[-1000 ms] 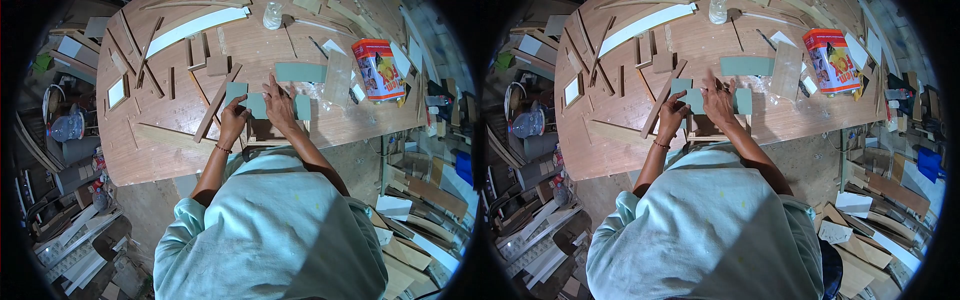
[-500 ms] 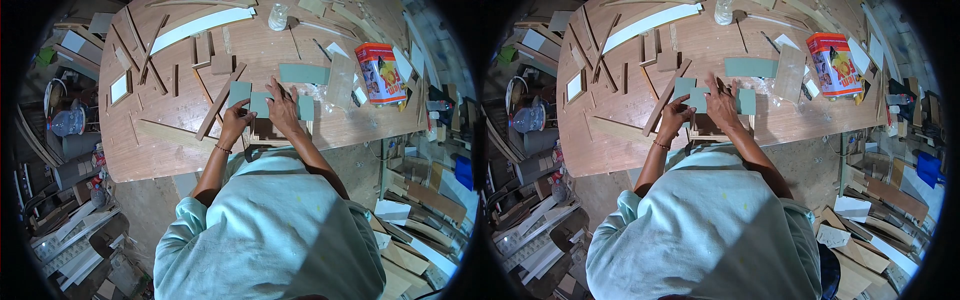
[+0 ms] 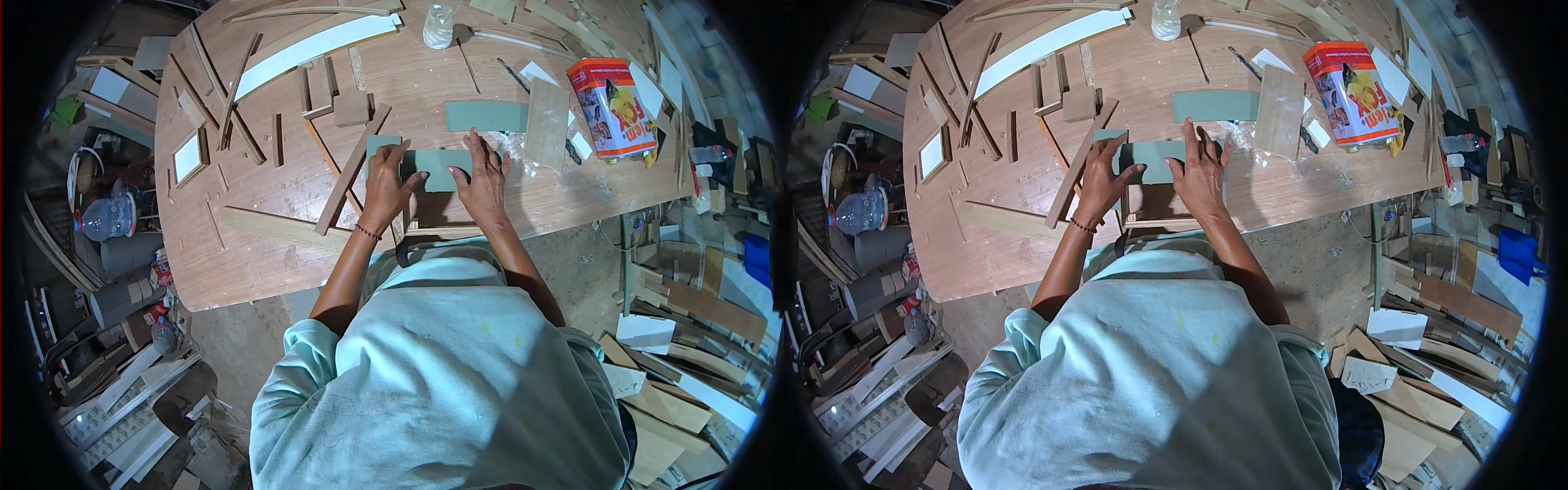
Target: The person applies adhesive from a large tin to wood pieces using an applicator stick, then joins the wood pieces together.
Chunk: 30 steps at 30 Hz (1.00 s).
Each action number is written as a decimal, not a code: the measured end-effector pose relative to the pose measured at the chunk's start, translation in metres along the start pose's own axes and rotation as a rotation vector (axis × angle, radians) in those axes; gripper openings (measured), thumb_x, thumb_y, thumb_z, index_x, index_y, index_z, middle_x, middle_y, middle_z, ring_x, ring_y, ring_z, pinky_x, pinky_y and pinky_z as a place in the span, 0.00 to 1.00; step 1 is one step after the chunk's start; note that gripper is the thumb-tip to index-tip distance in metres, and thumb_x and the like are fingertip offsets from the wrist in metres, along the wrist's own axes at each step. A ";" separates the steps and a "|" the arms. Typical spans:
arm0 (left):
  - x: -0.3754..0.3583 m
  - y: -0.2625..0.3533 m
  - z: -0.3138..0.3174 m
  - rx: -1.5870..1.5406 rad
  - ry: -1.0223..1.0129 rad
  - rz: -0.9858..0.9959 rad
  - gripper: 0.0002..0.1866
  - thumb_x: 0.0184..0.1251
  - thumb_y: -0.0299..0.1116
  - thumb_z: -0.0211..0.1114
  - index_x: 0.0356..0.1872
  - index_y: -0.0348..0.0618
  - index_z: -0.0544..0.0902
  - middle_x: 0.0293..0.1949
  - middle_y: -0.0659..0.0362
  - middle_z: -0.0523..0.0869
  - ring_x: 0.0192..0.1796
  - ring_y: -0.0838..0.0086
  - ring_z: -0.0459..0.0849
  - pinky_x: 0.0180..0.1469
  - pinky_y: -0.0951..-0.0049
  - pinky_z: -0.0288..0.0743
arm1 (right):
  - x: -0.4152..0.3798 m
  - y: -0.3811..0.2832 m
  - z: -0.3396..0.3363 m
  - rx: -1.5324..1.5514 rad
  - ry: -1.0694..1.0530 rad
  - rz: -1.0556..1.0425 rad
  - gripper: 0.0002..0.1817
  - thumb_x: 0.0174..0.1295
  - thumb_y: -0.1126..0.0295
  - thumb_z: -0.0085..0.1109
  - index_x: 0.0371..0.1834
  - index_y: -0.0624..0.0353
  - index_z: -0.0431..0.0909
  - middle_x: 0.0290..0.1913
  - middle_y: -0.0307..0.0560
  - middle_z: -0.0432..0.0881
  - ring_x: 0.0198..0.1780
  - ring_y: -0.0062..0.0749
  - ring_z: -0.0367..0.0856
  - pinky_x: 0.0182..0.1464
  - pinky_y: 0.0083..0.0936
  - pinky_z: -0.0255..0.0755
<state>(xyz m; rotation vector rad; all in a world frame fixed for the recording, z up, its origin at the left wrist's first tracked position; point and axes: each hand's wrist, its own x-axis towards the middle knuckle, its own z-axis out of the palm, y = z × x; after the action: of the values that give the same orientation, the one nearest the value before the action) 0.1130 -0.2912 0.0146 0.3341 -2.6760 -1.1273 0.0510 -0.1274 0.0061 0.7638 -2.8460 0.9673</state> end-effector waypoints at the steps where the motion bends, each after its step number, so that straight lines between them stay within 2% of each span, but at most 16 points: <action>1: 0.003 0.000 0.001 -0.003 -0.002 0.009 0.29 0.44 0.36 0.70 0.51 0.39 0.73 0.42 0.47 0.75 0.48 0.56 0.71 0.50 0.65 0.66 | -0.001 0.002 -0.001 -0.032 0.032 0.010 0.38 0.55 0.62 0.55 0.67 0.58 0.47 0.54 0.56 0.70 0.63 0.45 0.58 0.60 0.61 0.39; 3: 0.009 0.001 0.004 0.023 -0.073 0.126 0.30 0.44 0.38 0.70 0.51 0.40 0.73 0.45 0.49 0.75 0.51 0.57 0.70 0.53 0.62 0.63 | -0.003 0.007 -0.005 -0.075 0.078 0.067 0.38 0.54 0.63 0.56 0.66 0.58 0.47 0.54 0.59 0.70 0.62 0.46 0.59 0.61 0.59 0.41; 4: 0.010 0.002 0.006 0.065 -0.108 0.122 0.29 0.43 0.39 0.69 0.50 0.43 0.75 0.47 0.53 0.75 0.52 0.58 0.69 0.55 0.57 0.59 | -0.005 0.009 -0.007 -0.112 0.115 0.120 0.38 0.54 0.64 0.56 0.66 0.59 0.48 0.54 0.61 0.69 0.62 0.47 0.60 0.61 0.57 0.43; 5: 0.010 0.002 0.008 0.059 -0.118 0.127 0.29 0.43 0.39 0.69 0.50 0.43 0.75 0.47 0.53 0.75 0.52 0.58 0.69 0.55 0.57 0.59 | -0.008 0.013 -0.009 -0.118 0.117 0.132 0.38 0.54 0.64 0.56 0.66 0.59 0.48 0.54 0.61 0.69 0.62 0.47 0.60 0.61 0.57 0.43; 7: 0.012 0.003 0.008 0.129 -0.179 0.131 0.28 0.44 0.39 0.69 0.51 0.48 0.75 0.48 0.56 0.75 0.53 0.60 0.69 0.56 0.52 0.56 | -0.007 0.020 -0.011 0.092 0.158 0.175 0.37 0.54 0.71 0.56 0.66 0.61 0.47 0.55 0.63 0.68 0.61 0.50 0.62 0.61 0.47 0.52; 8: 0.013 0.004 0.007 0.138 -0.212 0.103 0.27 0.44 0.39 0.68 0.51 0.52 0.75 0.48 0.58 0.75 0.54 0.61 0.68 0.57 0.47 0.54 | -0.008 0.021 -0.011 0.089 0.165 0.179 0.37 0.54 0.71 0.56 0.66 0.61 0.47 0.55 0.63 0.68 0.61 0.50 0.62 0.61 0.47 0.52; 10: 0.013 0.008 0.006 0.170 -0.226 0.097 0.27 0.45 0.39 0.68 0.51 0.53 0.75 0.49 0.59 0.75 0.54 0.61 0.68 0.57 0.45 0.52 | -0.010 0.022 -0.010 0.258 0.197 0.252 0.33 0.56 0.78 0.51 0.65 0.61 0.49 0.58 0.64 0.65 0.58 0.50 0.67 0.56 0.31 0.64; 12: 0.014 0.009 0.007 0.215 -0.234 0.092 0.27 0.45 0.39 0.67 0.51 0.54 0.75 0.49 0.59 0.74 0.55 0.62 0.68 0.58 0.39 0.48 | -0.011 0.023 -0.011 0.284 0.230 0.282 0.34 0.55 0.81 0.49 0.65 0.63 0.47 0.58 0.64 0.64 0.56 0.50 0.68 0.53 0.30 0.67; 14: 0.016 0.012 0.006 0.251 -0.265 0.079 0.27 0.45 0.39 0.67 0.52 0.54 0.75 0.50 0.60 0.74 0.55 0.62 0.68 0.58 0.37 0.48 | -0.010 0.025 -0.013 0.313 0.268 0.310 0.35 0.54 0.84 0.47 0.65 0.65 0.46 0.58 0.65 0.64 0.55 0.50 0.70 0.50 0.29 0.70; 16: 0.018 0.017 0.004 0.301 -0.306 0.058 0.26 0.46 0.36 0.67 0.52 0.54 0.74 0.50 0.61 0.74 0.55 0.62 0.68 0.57 0.33 0.45 | -0.013 0.028 -0.017 0.393 0.284 0.433 0.33 0.53 0.85 0.47 0.64 0.66 0.47 0.53 0.62 0.71 0.51 0.46 0.75 0.46 0.27 0.72; 20: 0.024 0.031 0.007 0.420 -0.362 0.088 0.28 0.47 0.36 0.67 0.54 0.56 0.72 0.52 0.63 0.74 0.58 0.65 0.67 0.59 0.35 0.44 | -0.015 0.037 -0.015 0.463 0.292 0.467 0.33 0.53 0.84 0.50 0.63 0.68 0.50 0.45 0.58 0.78 0.46 0.40 0.78 0.44 0.24 0.73; 22: 0.029 0.038 0.011 0.365 -0.419 0.142 0.27 0.47 0.34 0.66 0.53 0.54 0.73 0.53 0.62 0.73 0.57 0.62 0.67 0.58 0.31 0.41 | -0.015 0.040 -0.013 0.569 0.293 0.540 0.32 0.54 0.83 0.52 0.63 0.66 0.52 0.42 0.53 0.80 0.38 0.26 0.77 0.41 0.18 0.70; 27: 0.032 0.050 0.030 0.305 -0.465 0.188 0.28 0.47 0.35 0.66 0.54 0.53 0.72 0.55 0.62 0.71 0.58 0.63 0.67 0.58 0.31 0.41 | -0.018 0.039 -0.012 0.574 0.322 0.537 0.31 0.54 0.82 0.52 0.63 0.67 0.53 0.40 0.52 0.81 0.36 0.24 0.77 0.40 0.17 0.70; 29: 0.031 0.054 0.037 0.286 -0.478 0.224 0.29 0.47 0.36 0.66 0.55 0.54 0.72 0.55 0.62 0.71 0.58 0.63 0.67 0.59 0.32 0.41 | -0.018 0.042 -0.008 0.570 0.364 0.529 0.30 0.54 0.83 0.51 0.62 0.68 0.54 0.40 0.53 0.81 0.40 0.32 0.80 0.41 0.23 0.73; 30: 0.030 0.056 0.039 0.290 -0.481 0.245 0.29 0.48 0.38 0.66 0.56 0.55 0.71 0.57 0.63 0.69 0.60 0.64 0.66 0.60 0.33 0.39 | -0.019 0.047 -0.005 0.571 0.370 0.537 0.30 0.54 0.83 0.51 0.62 0.68 0.54 0.40 0.53 0.81 0.40 0.32 0.80 0.41 0.23 0.73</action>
<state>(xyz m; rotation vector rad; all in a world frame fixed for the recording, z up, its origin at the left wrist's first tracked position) 0.0662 -0.2352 0.0319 -0.2541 -3.1892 -0.8269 0.0455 -0.0844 -0.0200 -0.2015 -2.4816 1.8034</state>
